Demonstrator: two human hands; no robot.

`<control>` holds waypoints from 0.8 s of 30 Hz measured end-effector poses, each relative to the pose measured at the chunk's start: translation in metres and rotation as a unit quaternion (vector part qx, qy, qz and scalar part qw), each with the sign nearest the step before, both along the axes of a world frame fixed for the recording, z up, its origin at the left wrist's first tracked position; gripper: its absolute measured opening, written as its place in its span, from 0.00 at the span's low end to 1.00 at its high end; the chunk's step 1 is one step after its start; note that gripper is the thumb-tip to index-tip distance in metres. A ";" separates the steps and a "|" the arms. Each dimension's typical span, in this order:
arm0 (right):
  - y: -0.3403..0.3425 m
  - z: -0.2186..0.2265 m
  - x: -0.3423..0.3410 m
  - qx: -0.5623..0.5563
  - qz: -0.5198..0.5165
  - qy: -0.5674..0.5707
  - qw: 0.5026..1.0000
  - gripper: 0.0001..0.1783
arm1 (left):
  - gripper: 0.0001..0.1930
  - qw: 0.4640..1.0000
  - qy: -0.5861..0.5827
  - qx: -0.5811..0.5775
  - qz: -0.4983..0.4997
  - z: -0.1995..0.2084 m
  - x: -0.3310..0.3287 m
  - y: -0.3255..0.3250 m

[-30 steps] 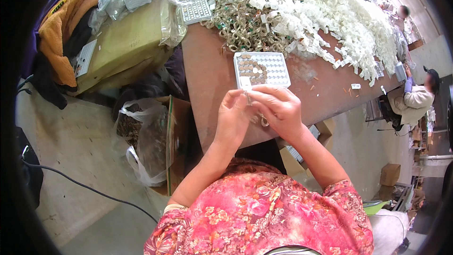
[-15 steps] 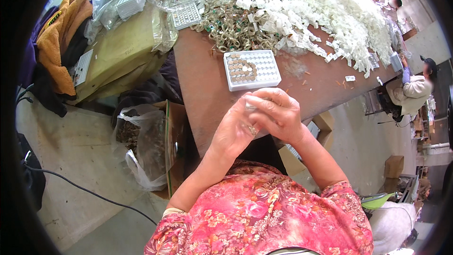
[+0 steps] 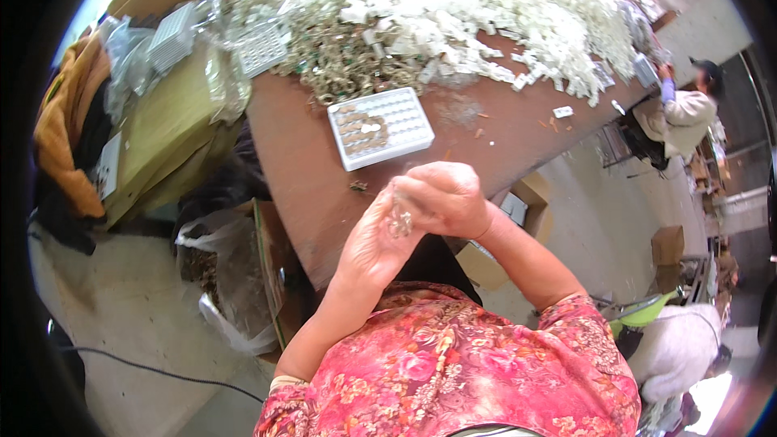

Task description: The person repeatedly picks small white plastic components and thin wires from a table, inserts the wires into the components, and places the assembled units into a white compartmentalized tray. The person handles items one at a time and continues the same assembly cycle throughout the clip.

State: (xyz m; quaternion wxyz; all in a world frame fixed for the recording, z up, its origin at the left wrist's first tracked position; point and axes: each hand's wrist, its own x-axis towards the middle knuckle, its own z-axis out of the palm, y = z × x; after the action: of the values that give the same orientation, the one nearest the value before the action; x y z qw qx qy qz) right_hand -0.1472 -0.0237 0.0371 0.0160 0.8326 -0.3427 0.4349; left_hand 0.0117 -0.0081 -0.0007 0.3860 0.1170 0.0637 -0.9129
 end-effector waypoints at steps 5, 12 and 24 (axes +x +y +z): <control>0.019 -0.011 -0.021 0.134 -0.120 -0.068 0.981 0.15 | 0.12 0.990 -0.108 -0.074 0.053 -0.011 -0.003 -0.007; 0.007 -0.018 -0.120 0.203 -0.293 0.104 0.929 0.08 | 0.11 0.955 -0.134 -0.208 0.166 -0.030 0.005 -0.020; -0.023 -0.017 -0.134 0.118 -0.135 0.407 0.896 0.10 | 0.11 0.955 -0.121 -0.217 0.159 -0.032 0.007 -0.017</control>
State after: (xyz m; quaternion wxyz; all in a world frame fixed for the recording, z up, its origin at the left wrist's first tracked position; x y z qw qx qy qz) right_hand -0.2816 -0.0468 0.0202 0.1145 0.8783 -0.4642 0.0080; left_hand 0.0185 -0.0253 -0.0324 0.5470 0.1284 -0.1653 -0.8105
